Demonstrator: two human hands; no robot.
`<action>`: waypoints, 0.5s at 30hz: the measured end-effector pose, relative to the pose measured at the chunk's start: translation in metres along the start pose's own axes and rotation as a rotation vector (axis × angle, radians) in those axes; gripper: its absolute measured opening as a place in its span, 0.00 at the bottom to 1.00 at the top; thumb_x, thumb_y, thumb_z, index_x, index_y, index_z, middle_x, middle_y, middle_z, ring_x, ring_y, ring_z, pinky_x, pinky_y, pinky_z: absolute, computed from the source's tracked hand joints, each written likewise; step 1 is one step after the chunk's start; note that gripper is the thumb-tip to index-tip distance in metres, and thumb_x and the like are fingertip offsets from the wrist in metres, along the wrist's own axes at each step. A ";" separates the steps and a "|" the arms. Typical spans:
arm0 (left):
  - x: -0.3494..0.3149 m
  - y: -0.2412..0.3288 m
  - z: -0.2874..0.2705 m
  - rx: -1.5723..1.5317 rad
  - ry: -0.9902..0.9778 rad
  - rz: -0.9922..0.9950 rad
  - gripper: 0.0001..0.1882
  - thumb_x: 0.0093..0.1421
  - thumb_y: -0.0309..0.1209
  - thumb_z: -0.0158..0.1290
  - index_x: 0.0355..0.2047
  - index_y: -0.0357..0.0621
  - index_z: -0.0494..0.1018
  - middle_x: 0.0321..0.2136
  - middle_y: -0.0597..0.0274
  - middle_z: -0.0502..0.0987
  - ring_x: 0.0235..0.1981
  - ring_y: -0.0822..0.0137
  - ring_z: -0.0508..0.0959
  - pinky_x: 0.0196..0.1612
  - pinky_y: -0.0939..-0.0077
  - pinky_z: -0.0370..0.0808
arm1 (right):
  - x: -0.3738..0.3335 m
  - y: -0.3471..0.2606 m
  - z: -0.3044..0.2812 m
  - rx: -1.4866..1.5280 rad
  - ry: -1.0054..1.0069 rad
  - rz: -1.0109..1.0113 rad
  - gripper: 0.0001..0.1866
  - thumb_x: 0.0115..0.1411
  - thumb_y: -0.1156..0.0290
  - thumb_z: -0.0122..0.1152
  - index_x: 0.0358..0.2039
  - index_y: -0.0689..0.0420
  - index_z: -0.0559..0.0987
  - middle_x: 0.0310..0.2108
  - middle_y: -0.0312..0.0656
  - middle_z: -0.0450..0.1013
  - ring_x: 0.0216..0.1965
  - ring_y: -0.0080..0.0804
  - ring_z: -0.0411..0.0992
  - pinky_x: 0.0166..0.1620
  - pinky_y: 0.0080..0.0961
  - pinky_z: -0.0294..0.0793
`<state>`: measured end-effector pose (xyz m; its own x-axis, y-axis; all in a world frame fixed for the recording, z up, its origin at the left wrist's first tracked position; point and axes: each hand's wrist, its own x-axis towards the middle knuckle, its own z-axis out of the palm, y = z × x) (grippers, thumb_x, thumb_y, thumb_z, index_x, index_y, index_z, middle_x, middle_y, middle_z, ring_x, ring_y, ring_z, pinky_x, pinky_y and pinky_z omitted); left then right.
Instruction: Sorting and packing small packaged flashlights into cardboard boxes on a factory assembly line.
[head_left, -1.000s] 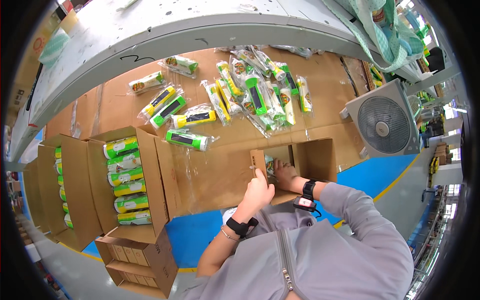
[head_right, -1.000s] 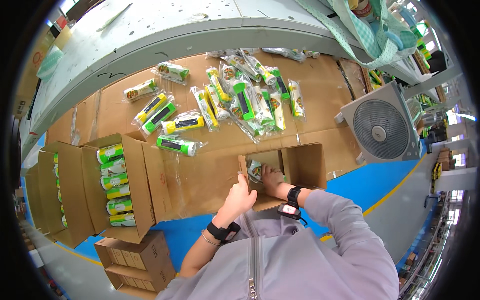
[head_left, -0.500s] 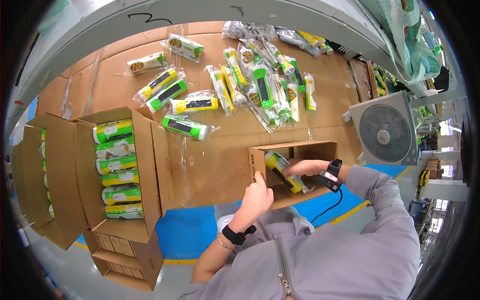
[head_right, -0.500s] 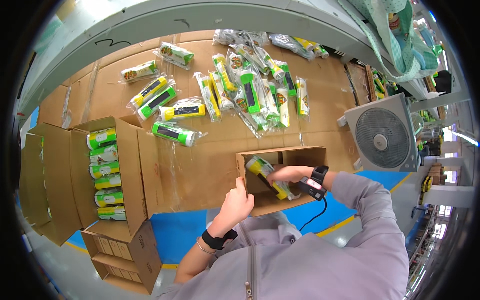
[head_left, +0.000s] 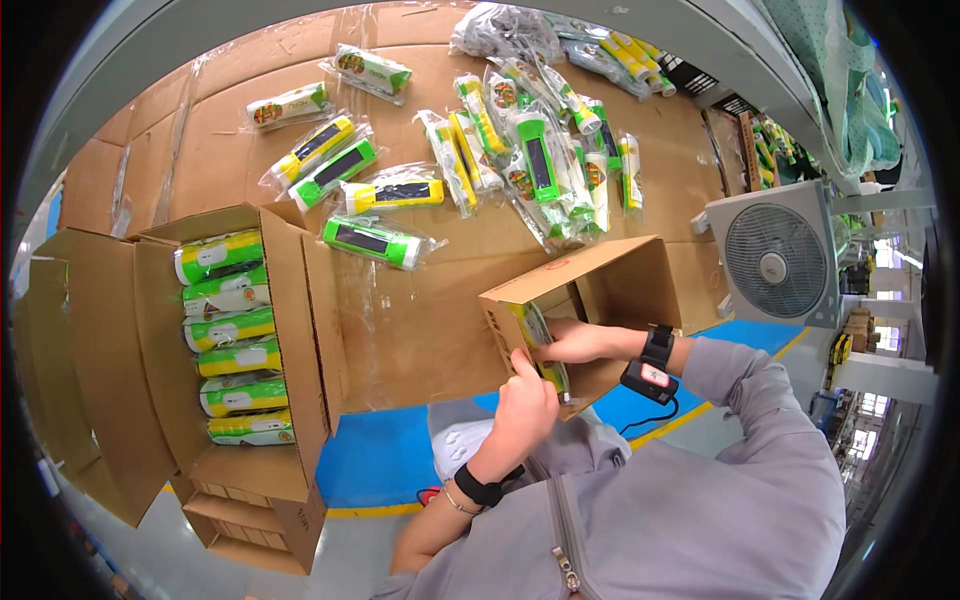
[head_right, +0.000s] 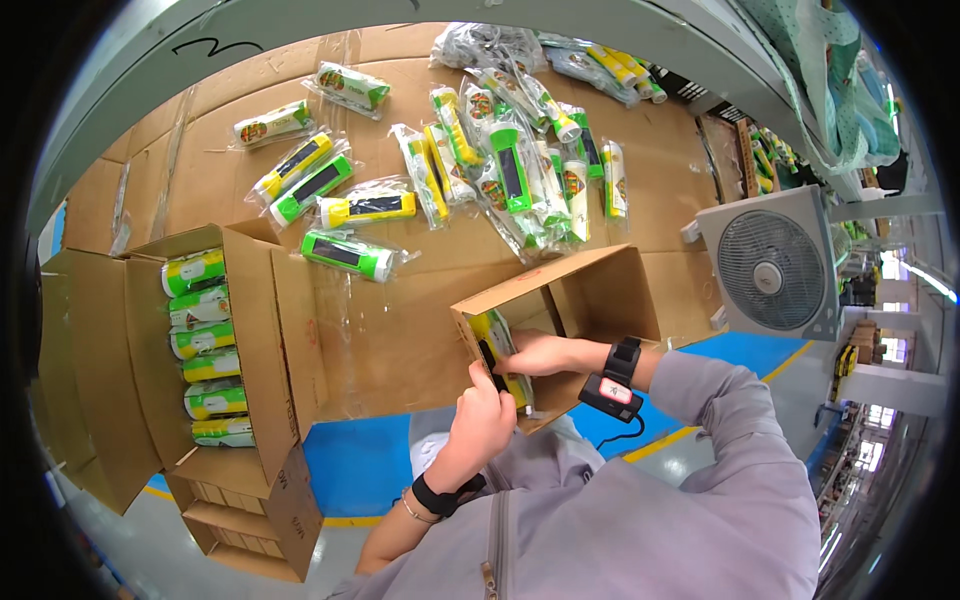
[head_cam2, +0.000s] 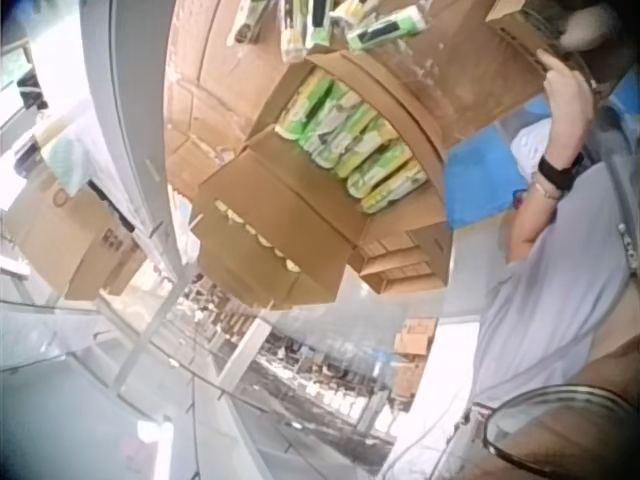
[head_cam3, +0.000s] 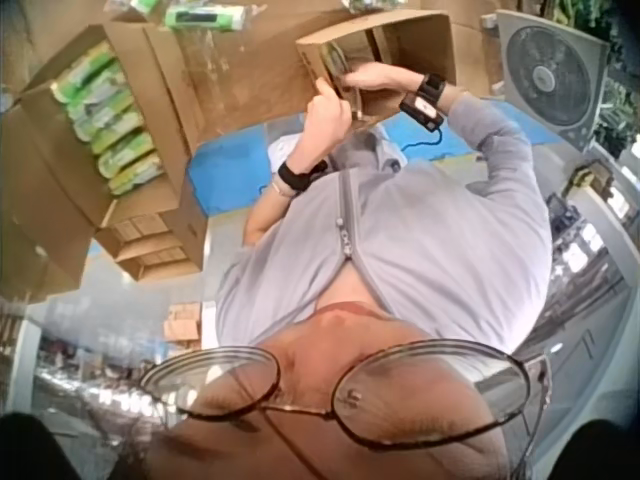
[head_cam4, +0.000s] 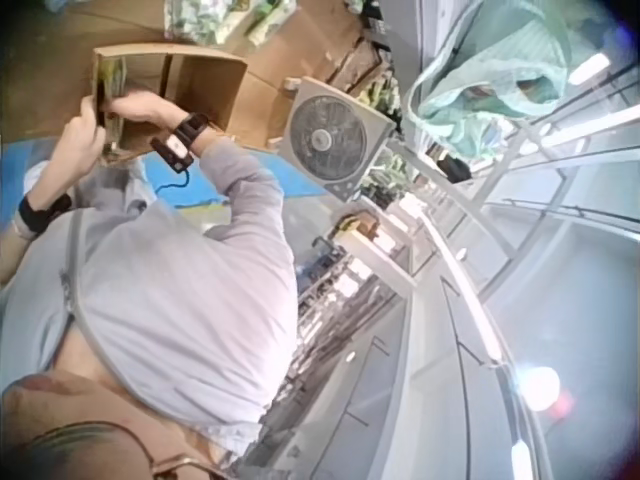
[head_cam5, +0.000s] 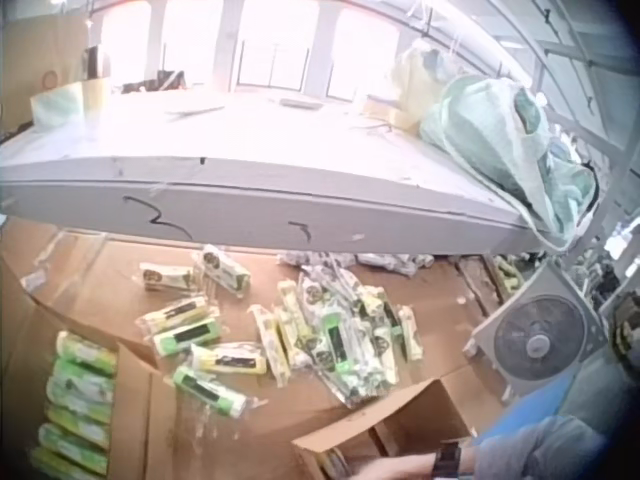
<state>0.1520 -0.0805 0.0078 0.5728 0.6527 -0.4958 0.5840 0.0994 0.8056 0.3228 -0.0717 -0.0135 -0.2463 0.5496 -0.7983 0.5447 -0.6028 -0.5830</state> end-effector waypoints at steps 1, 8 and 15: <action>-0.001 -0.001 -0.004 0.002 -0.003 -0.001 0.24 0.53 0.26 0.42 0.47 0.23 0.50 0.19 0.30 0.71 0.25 0.33 0.72 0.32 0.45 0.70 | 0.001 -0.010 -0.004 -0.027 -0.078 0.109 0.22 0.56 0.55 0.52 0.41 0.63 0.72 0.30 0.47 0.73 0.29 0.31 0.72 0.34 0.28 0.72; 0.003 -0.019 -0.030 0.022 -0.049 0.023 0.25 0.53 0.24 0.41 0.49 0.24 0.49 0.20 0.30 0.71 0.26 0.33 0.73 0.34 0.46 0.70 | -0.008 -0.040 0.016 -0.065 0.148 0.071 0.23 0.56 0.56 0.54 0.39 0.67 0.69 0.22 0.49 0.73 0.19 0.33 0.74 0.21 0.28 0.74; 0.009 -0.023 -0.044 0.015 -0.114 0.029 0.25 0.52 0.23 0.42 0.48 0.22 0.49 0.22 0.29 0.72 0.28 0.34 0.74 0.34 0.48 0.72 | -0.008 -0.023 0.050 -0.112 0.411 -0.034 0.21 0.56 0.62 0.55 0.42 0.66 0.68 0.26 0.58 0.73 0.30 0.55 0.73 0.35 0.42 0.72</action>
<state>0.1182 -0.0434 -0.0014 0.6507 0.5655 -0.5068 0.5746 0.0696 0.8155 0.2718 -0.0913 -0.0011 0.0621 0.7664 -0.6394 0.6314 -0.5263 -0.5695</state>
